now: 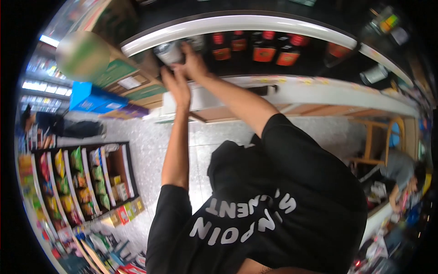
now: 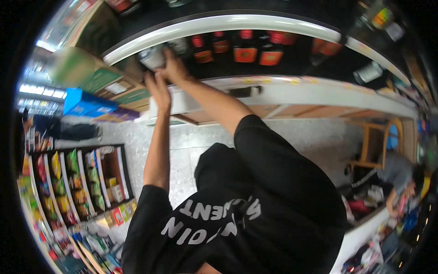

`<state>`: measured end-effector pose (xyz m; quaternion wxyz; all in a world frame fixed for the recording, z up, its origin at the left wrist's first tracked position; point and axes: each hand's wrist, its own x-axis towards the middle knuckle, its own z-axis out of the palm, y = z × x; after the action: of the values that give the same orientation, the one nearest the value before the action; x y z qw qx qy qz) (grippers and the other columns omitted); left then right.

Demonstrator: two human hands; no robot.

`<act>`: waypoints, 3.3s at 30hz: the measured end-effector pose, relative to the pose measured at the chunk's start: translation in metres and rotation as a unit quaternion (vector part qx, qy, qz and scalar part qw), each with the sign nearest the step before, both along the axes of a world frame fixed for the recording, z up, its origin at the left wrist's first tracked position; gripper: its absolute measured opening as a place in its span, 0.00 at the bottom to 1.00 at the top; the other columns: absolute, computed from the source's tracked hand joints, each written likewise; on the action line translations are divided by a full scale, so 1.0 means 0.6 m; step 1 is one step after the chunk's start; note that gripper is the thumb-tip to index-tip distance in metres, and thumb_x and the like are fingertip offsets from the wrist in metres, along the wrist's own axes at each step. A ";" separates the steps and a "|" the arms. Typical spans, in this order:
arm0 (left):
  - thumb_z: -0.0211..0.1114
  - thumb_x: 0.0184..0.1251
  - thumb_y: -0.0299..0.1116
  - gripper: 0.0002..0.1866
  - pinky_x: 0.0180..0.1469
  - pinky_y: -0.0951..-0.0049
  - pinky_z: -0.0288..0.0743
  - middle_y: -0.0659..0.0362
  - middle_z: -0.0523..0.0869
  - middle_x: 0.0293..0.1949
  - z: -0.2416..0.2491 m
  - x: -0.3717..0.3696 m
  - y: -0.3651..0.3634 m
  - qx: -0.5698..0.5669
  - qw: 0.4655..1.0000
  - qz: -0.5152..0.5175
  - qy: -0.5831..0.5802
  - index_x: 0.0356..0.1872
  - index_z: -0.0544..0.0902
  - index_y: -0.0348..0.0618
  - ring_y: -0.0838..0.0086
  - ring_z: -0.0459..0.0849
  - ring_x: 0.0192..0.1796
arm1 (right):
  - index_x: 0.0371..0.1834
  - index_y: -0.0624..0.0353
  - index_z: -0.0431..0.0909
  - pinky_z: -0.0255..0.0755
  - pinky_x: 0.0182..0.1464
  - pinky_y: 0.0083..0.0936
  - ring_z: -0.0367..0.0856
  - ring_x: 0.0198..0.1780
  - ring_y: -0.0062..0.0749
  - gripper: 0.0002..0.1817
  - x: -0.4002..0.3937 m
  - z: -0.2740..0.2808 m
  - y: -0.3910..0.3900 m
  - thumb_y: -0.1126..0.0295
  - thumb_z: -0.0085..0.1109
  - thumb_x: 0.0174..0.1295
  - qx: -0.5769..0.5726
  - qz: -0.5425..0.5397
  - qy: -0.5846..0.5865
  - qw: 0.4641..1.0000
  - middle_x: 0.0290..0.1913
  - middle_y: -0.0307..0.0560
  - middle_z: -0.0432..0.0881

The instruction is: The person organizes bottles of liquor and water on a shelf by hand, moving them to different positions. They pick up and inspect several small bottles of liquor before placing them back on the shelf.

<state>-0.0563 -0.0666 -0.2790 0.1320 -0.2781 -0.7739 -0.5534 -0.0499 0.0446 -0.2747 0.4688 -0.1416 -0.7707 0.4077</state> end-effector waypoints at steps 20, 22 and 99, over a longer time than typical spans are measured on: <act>0.68 0.71 0.30 0.09 0.37 0.74 0.83 0.54 0.88 0.35 -0.016 0.527 0.163 -0.098 0.839 -0.392 -0.364 0.42 0.82 0.35 0.71 0.90 0.38 | 0.47 0.72 0.79 0.77 0.40 0.22 0.83 0.36 0.25 0.27 1.046 -0.097 0.518 0.57 0.77 0.60 -0.205 -0.426 -0.070 0.878 0.33 0.47 0.86; 0.70 0.70 0.33 0.11 0.38 0.73 0.83 0.54 0.88 0.36 -0.004 0.567 0.219 -0.101 0.823 -0.430 -0.358 0.44 0.82 0.35 0.70 0.90 0.40 | 0.53 0.74 0.76 0.79 0.46 0.27 0.85 0.43 0.32 0.36 1.084 -0.037 0.590 0.53 0.81 0.53 -0.189 -0.470 -0.074 0.859 0.40 0.53 0.86; 0.73 0.67 0.34 0.23 0.37 0.75 0.78 0.53 0.89 0.34 0.027 0.044 0.068 0.176 0.978 -0.031 -0.109 0.58 0.83 0.27 0.80 0.81 0.31 | 0.57 0.64 0.78 0.80 0.48 0.48 0.86 0.47 0.64 0.31 0.097 0.037 0.020 0.66 0.78 0.49 -0.039 -0.020 -0.031 0.999 0.45 0.65 0.86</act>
<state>-0.0298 -0.0258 -0.2630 0.0768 -0.2123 -0.6650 -0.7119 0.0084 0.0564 -0.2527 0.4470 -0.1876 -0.7652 0.4237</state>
